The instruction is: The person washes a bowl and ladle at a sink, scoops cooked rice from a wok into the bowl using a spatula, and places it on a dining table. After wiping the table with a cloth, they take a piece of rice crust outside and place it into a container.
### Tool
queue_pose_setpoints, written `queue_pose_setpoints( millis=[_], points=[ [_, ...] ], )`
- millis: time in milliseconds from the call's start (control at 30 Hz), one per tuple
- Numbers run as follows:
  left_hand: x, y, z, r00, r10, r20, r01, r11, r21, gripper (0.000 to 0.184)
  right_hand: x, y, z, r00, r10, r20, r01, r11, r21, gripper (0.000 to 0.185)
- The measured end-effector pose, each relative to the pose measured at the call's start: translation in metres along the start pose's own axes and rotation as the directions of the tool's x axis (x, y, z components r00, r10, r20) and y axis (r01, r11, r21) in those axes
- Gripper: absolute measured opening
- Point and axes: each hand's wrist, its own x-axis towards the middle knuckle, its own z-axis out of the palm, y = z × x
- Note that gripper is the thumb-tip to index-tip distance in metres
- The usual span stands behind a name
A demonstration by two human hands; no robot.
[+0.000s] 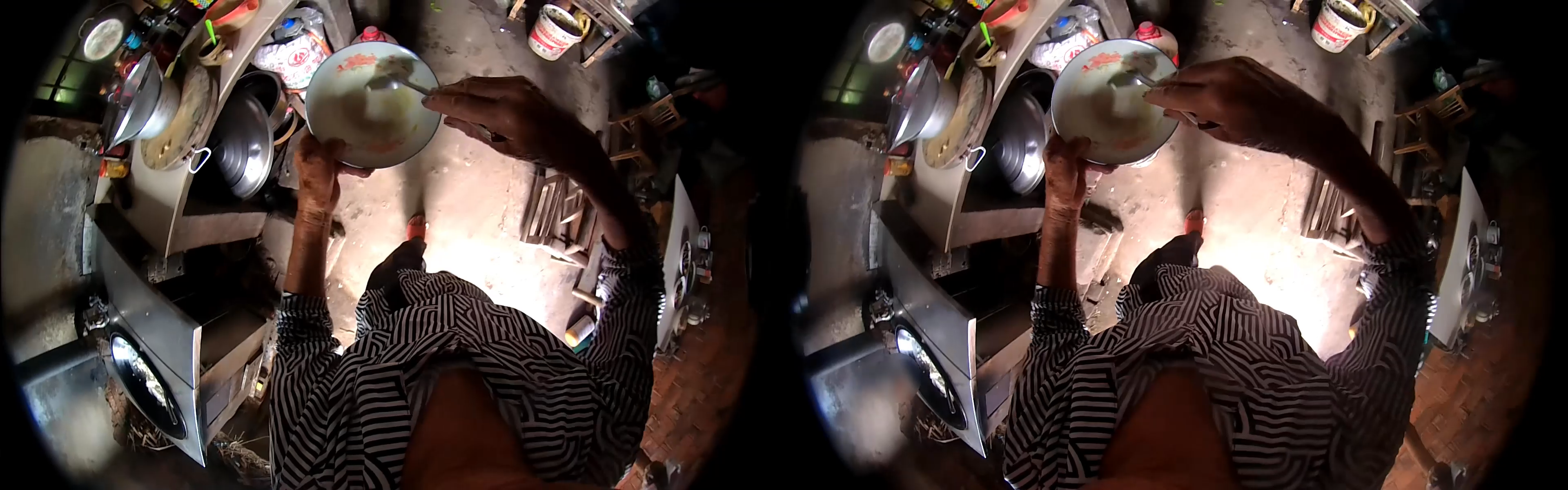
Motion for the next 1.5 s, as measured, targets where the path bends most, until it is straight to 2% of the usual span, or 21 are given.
queue_pose_setpoints(
  millis=[33, 67, 167, 300, 333, 467, 633, 667, 733, 800, 900, 967, 1000, 1067, 1133, 1200, 1267, 1333, 1400, 1467, 1500],
  points=[
    [0.013, 0.006, 0.003, 0.996, -0.019, 0.082, 0.017, 1.000, 0.018, 0.042, 0.001, 0.017, -0.002, 1.000, -0.012, 0.026, 0.011, 1.000, 0.024, 0.038],
    [0.028, 0.007, 0.008, 0.997, -0.024, 0.078, 0.023, 1.000, 0.017, 0.042, 0.003, 0.031, -0.009, 0.999, -0.010, 0.030, 0.009, 1.000, 0.030, 0.038],
    [0.064, 0.016, 0.019, 0.988, -0.035, 0.151, 0.028, 0.999, 0.047, 0.048, 0.017, 0.067, -0.035, 0.974, -0.205, 0.094, 0.218, 0.963, -0.156, 0.039],
    [0.109, 0.028, 0.033, 0.975, -0.054, 0.217, 0.047, 0.998, 0.036, 0.052, 0.007, 0.100, -0.050, 0.958, -0.211, 0.195, 0.248, 0.949, -0.194, 0.037],
    [0.114, 0.032, 0.038, 0.977, -0.043, 0.209, 0.036, 0.999, 0.035, 0.052, 0.002, 0.104, -0.053, 0.955, -0.224, 0.194, 0.261, 0.946, -0.194, 0.037],
    [0.157, 0.016, 0.056, 0.988, 0.016, 0.153, -0.024, 0.998, 0.052, 0.055, -0.013, 0.140, -0.047, 0.973, -0.102, 0.208, 0.103, 0.995, 0.005, 0.042],
    [0.203, 0.006, 0.093, 0.998, 0.017, 0.064, -0.021, 0.998, 0.061, 0.053, -0.021, 0.222, -0.044, 0.983, -0.144, 0.113, 0.127, 0.981, 0.146, 0.036],
    [0.213, 0.006, 0.102, 0.999, 0.007, 0.049, -0.011, 0.996, 0.088, 0.052, -0.020, 0.243, -0.046, 0.982, -0.155, 0.111, 0.137, 0.979, 0.153, 0.036],
    [0.237, 0.005, 0.121, 0.999, 0.024, 0.024, -0.027, 0.993, 0.118, 0.050, -0.011, 0.291, -0.045, 0.984, -0.179, -0.007, 0.177, 0.964, 0.199, 0.035],
    [0.260, 0.006, 0.132, 0.998, 0.050, 0.029, -0.053, 0.992, 0.117, 0.048, 0.010, 0.326, -0.051, 0.955, -0.280, -0.095, 0.291, 0.948, 0.127, 0.036],
    [0.263, 0.014, 0.130, 0.996, 0.088, 0.031, -0.091, 0.991, 0.096, 0.046, 0.011, 0.327, -0.051, 0.942, -0.326, -0.077, 0.334, 0.932, 0.139, 0.036],
    [0.277, 0.019, 0.128, 0.994, 0.107, 0.024, -0.110, 0.985, 0.131, 0.046, 0.005, 0.327, -0.058, 0.909, -0.413, 0.056, 0.403, 0.905, 0.136, 0.035],
    [0.297, 0.021, 0.128, 0.995, 0.102, 0.013, -0.103, 0.986, 0.130, 0.046, 0.011, 0.340, -0.065, 0.907, -0.417, 0.058, 0.405, 0.902, 0.148, 0.035],
    [0.343, 0.026, 0.126, 0.996, 0.078, 0.045, -0.084, 0.987, 0.139, 0.046, 0.030, 0.377, -0.078, 0.903, -0.384, 0.190, 0.368, 0.923, 0.114, 0.034],
    [0.367, 0.030, 0.124, 0.997, 0.068, 0.024, -0.071, 0.982, 0.176, 0.045, 0.043, 0.415, -0.072, 0.893, -0.400, 0.204, 0.380, 0.916, 0.129, 0.035],
    [0.359, 0.033, 0.122, 0.992, 0.102, 0.072, -0.115, 0.975, 0.192, 0.044, 0.044, 0.418, -0.074, 0.919, -0.389, 0.059, 0.380, 0.917, 0.123, 0.036],
    [0.363, 0.033, 0.122, 0.983, 0.177, 0.045, -0.183, 0.962, 0.205, 0.045, 0.049, 0.418, -0.088, 0.927, -0.370, 0.064, 0.370, 0.929, 0.017, 0.035],
    [0.426, 0.044, 0.098, 0.983, 0.178, 0.040, -0.182, 0.968, 0.171, 0.048, 0.089, 0.471, -0.060, 0.920, -0.392, -0.012, 0.391, 0.916, 0.089, 0.032],
    [0.433, 0.051, 0.095, 0.979, 0.198, 0.043, -0.202, 0.968, 0.150, 0.049, 0.089, 0.455, -0.063, 0.925, -0.370, 0.090, 0.360, 0.926, 0.113, 0.026],
    [0.445, 0.053, 0.088, 0.982, 0.188, 0.024, -0.190, 0.972, 0.139, 0.051, 0.101, 0.471, -0.044, 0.945, -0.326, 0.020, 0.313, 0.920, 0.237, 0.024],
    [0.459, 0.055, 0.085, 0.983, 0.182, 0.006, -0.181, 0.974, 0.136, 0.052, 0.114, 0.487, -0.041, 0.956, -0.293, 0.026, 0.279, 0.931, 0.237, 0.024]
  ],
)
